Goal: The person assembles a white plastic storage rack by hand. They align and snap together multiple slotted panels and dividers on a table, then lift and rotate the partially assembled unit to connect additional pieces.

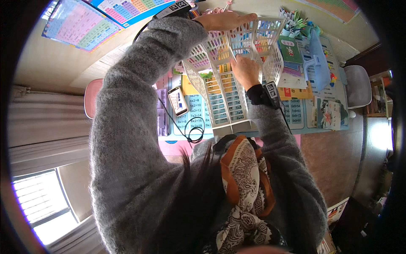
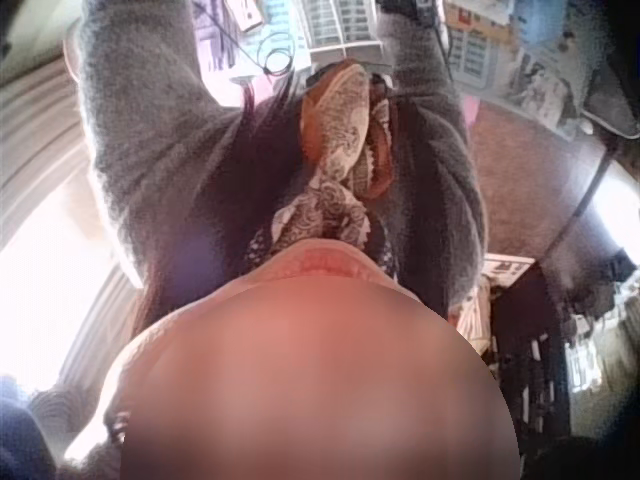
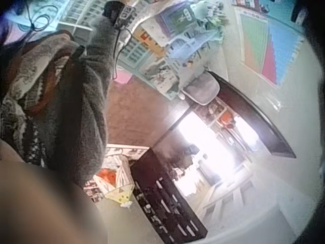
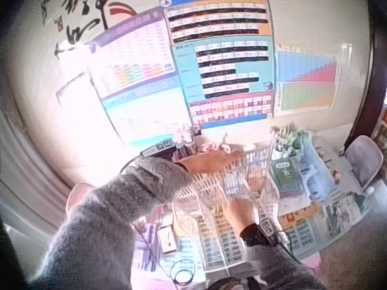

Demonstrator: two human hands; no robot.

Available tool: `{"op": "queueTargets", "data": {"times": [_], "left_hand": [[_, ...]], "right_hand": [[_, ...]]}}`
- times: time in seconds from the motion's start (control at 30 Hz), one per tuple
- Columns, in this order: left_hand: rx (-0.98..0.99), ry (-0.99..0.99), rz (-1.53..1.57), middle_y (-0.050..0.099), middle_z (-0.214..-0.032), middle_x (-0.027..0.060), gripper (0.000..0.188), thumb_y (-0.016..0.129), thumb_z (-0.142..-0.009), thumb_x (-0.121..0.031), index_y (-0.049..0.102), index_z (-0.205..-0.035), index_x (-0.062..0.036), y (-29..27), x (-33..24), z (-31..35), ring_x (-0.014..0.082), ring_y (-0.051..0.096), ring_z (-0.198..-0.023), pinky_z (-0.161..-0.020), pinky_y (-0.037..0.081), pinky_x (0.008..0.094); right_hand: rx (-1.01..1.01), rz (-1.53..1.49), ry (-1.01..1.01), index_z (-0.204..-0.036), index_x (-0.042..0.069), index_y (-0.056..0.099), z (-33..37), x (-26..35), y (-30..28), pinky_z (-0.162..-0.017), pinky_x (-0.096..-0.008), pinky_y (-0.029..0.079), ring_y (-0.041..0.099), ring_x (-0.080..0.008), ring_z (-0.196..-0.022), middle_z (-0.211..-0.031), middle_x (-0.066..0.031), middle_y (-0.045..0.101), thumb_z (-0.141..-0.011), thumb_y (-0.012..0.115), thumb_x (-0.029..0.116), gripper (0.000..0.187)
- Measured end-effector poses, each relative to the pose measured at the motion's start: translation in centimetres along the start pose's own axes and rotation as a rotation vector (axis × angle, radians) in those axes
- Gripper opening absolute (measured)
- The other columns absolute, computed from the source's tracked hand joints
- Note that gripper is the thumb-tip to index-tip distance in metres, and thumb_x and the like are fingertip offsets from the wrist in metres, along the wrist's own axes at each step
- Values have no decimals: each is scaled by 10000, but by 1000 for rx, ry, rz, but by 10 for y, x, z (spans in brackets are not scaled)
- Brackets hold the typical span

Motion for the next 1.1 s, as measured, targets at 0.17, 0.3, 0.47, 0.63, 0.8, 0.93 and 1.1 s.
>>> {"op": "queueTargets", "data": {"times": [0.17,0.3,0.47,0.63,0.8,0.93,1.1], "left_hand": [[-84,86,5,516,-633,127,843,199,-895,-710,648,-969,-1,10,-5,-13,233,550,-657,-697,457,377],[-60,47,-81,548,-682,121,727,233,-947,-622,628,-1004,-14,16,-5,-22,221,552,-668,-722,451,354],[-94,114,-38,597,-860,97,569,237,-991,-520,547,-1128,-63,20,1,-26,213,569,-761,-784,445,324],[-54,55,-74,620,-876,98,548,220,-1004,-489,523,-1172,-64,17,-5,-27,220,597,-803,-804,446,339],[23,-46,60,642,-831,122,614,241,-991,-526,588,-1153,-47,7,-19,-8,230,623,-782,-782,461,350],[-34,-22,255,630,-861,154,527,354,-978,-483,633,-1055,-43,-3,-21,-4,244,615,-808,-777,455,373],[-12,55,105,605,-981,186,554,317,-972,-509,597,-1118,-55,-2,-16,-15,249,584,-925,-857,412,398]], "right_hand": [[-165,-114,-45,-690,55,606,0,-5,11,-466,-414,469,614,-323,-516,-566,-142,600,-887,543,262,292],[-168,-195,-83,-697,54,597,2,-11,12,-471,-413,472,618,-315,-525,-578,-146,605,-878,550,217,249],[-196,-320,-119,-745,50,586,0,-15,15,-489,-423,481,619,-329,-540,-595,-148,609,-852,572,184,172],[-192,-337,-79,-724,59,563,-3,-14,14,-492,-431,477,610,-328,-524,-589,-138,609,-853,578,195,189],[-81,-323,5,-749,66,562,1,-18,7,-536,-454,473,612,-326,-623,-655,-130,603,-854,590,243,208],[-163,-591,48,-804,23,557,0,-24,9,-643,-368,437,537,-248,-741,-782,-98,504,-794,648,221,218],[-144,-1019,223,-830,2,566,1,-28,31,-656,-288,396,481,-131,-715,-799,-47,506,-773,684,175,217]]}}
Point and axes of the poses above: each hand's wrist, its own z-axis away from the middle knuckle, its own y-axis out of the palm, x = y × z, the point moved 2 cm from there along -z, towards the middle knuckle
